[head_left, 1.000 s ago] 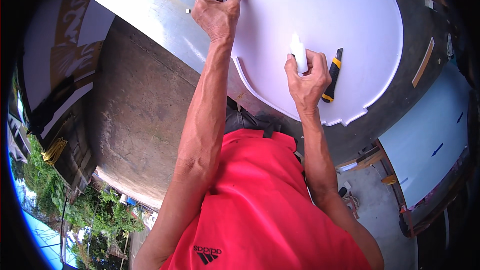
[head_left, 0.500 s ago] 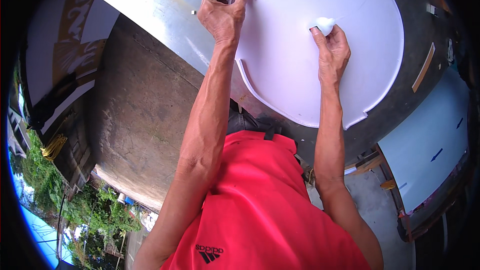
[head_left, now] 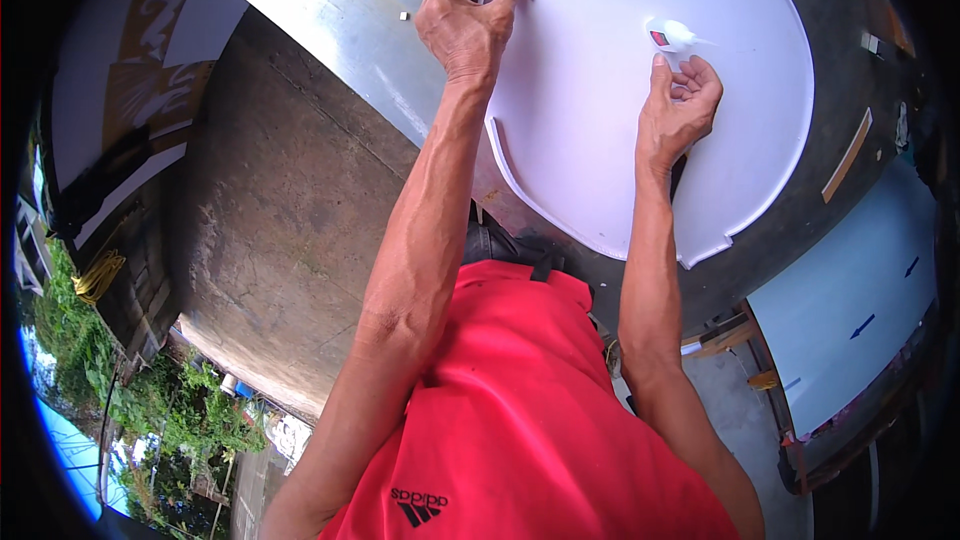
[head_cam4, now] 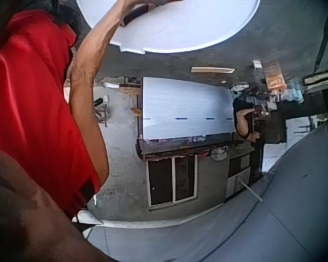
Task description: The person assembles a white plastic frame onto a large white circular board. They use a utility knife to trim the plastic strips and apply glue from a bottle to secure the joints. The person works methodically around the perimeter of the board, ensuring the frame fits correctly.
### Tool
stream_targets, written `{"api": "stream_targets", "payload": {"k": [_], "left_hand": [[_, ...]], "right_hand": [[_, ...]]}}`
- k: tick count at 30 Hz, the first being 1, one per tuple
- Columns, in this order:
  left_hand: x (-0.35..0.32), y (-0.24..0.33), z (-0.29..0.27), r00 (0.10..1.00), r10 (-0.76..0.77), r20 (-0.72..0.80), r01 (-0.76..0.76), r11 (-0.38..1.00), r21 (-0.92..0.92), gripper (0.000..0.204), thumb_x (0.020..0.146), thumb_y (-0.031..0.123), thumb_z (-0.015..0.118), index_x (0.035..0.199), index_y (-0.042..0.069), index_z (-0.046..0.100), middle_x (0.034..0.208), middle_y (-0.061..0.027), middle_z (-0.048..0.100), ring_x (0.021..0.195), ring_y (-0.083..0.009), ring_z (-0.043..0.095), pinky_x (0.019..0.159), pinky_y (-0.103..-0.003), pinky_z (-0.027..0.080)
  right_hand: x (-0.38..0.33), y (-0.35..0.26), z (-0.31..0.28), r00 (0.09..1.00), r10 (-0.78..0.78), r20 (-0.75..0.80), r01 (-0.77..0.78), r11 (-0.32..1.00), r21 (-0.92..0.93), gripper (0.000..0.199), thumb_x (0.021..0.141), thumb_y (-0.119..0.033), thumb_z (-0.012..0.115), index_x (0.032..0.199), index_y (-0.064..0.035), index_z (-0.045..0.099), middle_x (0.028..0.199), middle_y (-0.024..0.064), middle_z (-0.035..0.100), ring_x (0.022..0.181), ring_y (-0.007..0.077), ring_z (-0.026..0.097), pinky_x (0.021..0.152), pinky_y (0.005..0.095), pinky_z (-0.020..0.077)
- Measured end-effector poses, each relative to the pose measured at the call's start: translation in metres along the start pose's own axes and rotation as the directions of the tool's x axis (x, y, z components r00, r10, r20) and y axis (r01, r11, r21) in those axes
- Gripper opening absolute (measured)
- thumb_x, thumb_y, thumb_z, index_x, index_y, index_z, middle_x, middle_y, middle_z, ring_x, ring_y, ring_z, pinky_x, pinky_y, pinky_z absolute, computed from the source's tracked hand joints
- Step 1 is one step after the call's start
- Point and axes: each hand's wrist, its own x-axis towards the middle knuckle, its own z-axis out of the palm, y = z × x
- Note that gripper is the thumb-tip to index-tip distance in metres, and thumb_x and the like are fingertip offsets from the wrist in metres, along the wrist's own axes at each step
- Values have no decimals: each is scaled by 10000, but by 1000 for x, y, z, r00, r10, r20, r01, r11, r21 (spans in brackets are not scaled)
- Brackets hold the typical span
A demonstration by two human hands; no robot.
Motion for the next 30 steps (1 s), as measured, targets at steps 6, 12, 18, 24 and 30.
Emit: {"api": "stream_targets", "payload": {"k": [6, 12, 18, 24, 30], "left_hand": [[0, 1, 2, 1000, 26, -4, -26, 1000, 17, 519, 725, 474, 893, 904, 5, 758, 758, -114, 758, 683, -224, 725, 732, -356, 592], [-1, 5, 3, 1000, -12, -14, 12, 999, -31, 423, 702, 367, 893, 845, 8, 722, 790, -123, 727, 734, -273, 709, 743, -398, 572], [-2, 9, 1, 999, -14, -30, 12, 999, -51, 371, 689, 309, 890, 811, 15, 698, 806, -117, 707, 764, -290, 697, 745, -414, 558], [-1, 3, 4, 999, 33, -40, -32, 999, 27, 516, 721, 455, 899, 898, -7, 753, 781, -124, 762, 704, -228, 736, 722, -357, 594], [-5, 5, -2, 1000, 19, -25, -20, 999, -47, 460, 787, 417, 886, 904, -13, 769, 792, -104, 770, 717, -192, 737, 739, -337, 600]], "right_hand": [[-15, -56, 46, 890, 177, 421, -262, 952, 155, 197, 941, -183, 784, 927, 12, 759, 730, 51, 731, 593, 105, 657, 575, 268, 538], [20, -68, 83, 816, 193, 545, -282, 956, 84, 244, 898, -220, 810, 869, 18, 764, 693, 63, 738, 516, 115, 652, 536, 260, 561], [30, -68, 89, 776, 224, 589, -292, 956, 22, 249, 864, -226, 833, 852, 14, 767, 698, 61, 738, 511, 103, 642, 491, 251, 523], [41, -64, 95, 690, 338, 640, -418, 908, -29, 179, 816, -169, 837, 840, -3, 773, 717, 64, 741, 534, 106, 658, 491, 240, 514], [45, -66, 92, 662, 349, 663, -459, 889, -10, 164, 804, -148, 830, 844, -3, 766, 733, 83, 744, 560, 126, 691, 493, 235, 517]]}}
